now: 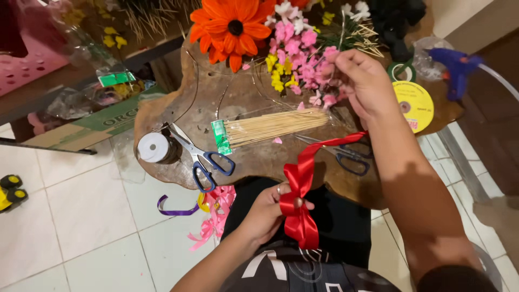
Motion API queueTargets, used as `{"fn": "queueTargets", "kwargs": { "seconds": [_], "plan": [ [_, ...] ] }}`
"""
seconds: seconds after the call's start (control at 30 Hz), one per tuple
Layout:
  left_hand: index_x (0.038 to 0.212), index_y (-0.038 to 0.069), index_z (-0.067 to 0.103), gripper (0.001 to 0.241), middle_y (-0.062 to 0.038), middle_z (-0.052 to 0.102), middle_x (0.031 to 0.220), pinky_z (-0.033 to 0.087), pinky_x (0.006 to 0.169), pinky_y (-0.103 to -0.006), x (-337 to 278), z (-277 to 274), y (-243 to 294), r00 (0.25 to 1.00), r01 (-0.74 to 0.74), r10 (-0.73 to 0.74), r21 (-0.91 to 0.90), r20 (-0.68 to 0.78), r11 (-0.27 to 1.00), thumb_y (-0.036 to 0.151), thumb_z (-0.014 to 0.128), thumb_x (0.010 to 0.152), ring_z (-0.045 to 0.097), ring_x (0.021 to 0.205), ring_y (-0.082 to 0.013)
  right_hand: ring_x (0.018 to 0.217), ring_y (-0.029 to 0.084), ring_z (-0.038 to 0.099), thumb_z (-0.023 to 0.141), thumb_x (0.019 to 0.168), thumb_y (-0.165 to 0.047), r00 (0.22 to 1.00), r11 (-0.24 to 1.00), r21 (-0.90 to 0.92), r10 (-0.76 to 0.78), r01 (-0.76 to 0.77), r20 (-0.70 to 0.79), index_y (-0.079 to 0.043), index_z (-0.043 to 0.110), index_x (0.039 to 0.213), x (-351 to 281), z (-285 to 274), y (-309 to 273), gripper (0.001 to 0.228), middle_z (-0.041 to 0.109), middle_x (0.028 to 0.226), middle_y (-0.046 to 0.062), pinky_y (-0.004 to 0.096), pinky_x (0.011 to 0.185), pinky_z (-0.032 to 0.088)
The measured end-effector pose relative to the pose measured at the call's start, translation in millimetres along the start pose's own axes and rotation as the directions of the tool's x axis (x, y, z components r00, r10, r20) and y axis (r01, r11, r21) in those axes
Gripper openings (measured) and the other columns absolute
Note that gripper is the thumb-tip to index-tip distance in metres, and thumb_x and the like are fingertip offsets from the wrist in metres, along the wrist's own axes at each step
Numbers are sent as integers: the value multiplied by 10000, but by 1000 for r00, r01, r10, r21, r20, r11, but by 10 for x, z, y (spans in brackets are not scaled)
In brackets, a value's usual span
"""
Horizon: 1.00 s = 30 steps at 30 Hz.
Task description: The person ties a red ribbon into a decorative bow, using scissors to trim the ends and a thin wire to secure the center.
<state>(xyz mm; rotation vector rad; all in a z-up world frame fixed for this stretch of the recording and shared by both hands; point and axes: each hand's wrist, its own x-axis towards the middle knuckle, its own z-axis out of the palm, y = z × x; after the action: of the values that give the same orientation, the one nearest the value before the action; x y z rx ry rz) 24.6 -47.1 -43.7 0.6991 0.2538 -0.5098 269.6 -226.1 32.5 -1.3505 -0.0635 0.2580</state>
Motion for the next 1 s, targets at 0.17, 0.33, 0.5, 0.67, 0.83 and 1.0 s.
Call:
{"fn": "queueTargets", "kwargs": {
  "seconds": [0.17,0.33,0.5,0.67,0.83,1.0],
  "plan": [
    [1105,-30,652,358,-219,736,964,553,899,-331,79,49,67,998,15,-19,-65,-64,998,34,743,764,727,934,-269,807,135,627,608,1002,-145,999,998,62,-31,29,32,-69,620,1051,-494,-174,-138,91,620,841,27,249,775,539],
    [955,20,637,209,-216,732,892,556,927,-370,42,159,178,996,-25,16,-107,-84,994,59,752,785,731,937,-301,335,82,255,444,1004,-442,991,754,-650,135,-90,19,-123,582,706,-1617,-155,-308,458,312,424,-19,240,338,109],
    [799,75,588,186,-79,687,802,553,719,-293,17,361,209,989,-135,134,13,55,991,12,760,767,711,745,-184,774,116,669,682,869,-194,974,716,-666,-95,211,206,-138,779,929,-2359,-199,-104,127,697,882,18,226,711,497],
    [776,49,604,155,-67,560,957,585,722,-316,-39,549,205,964,-245,232,94,131,965,8,753,791,725,808,-244,814,124,664,635,904,-207,953,654,-695,-166,298,252,-155,764,929,-2514,-174,-120,142,711,883,-6,252,748,486],
    [791,45,571,205,-64,556,952,599,728,-333,-44,608,197,964,-237,227,62,138,970,-34,758,760,731,811,-256,823,133,671,641,904,-193,951,655,-691,-181,306,250,-156,752,923,-2530,-220,-166,119,722,888,-2,254,782,485],
    [829,-37,655,106,-97,559,945,502,720,-257,6,604,206,914,-381,387,591,125,711,-51,649,724,552,780,-134,684,208,671,748,826,-106,894,601,-669,-374,436,247,-126,774,918,-2441,-124,-77,97,722,802,21,332,712,548]
  ]
}}
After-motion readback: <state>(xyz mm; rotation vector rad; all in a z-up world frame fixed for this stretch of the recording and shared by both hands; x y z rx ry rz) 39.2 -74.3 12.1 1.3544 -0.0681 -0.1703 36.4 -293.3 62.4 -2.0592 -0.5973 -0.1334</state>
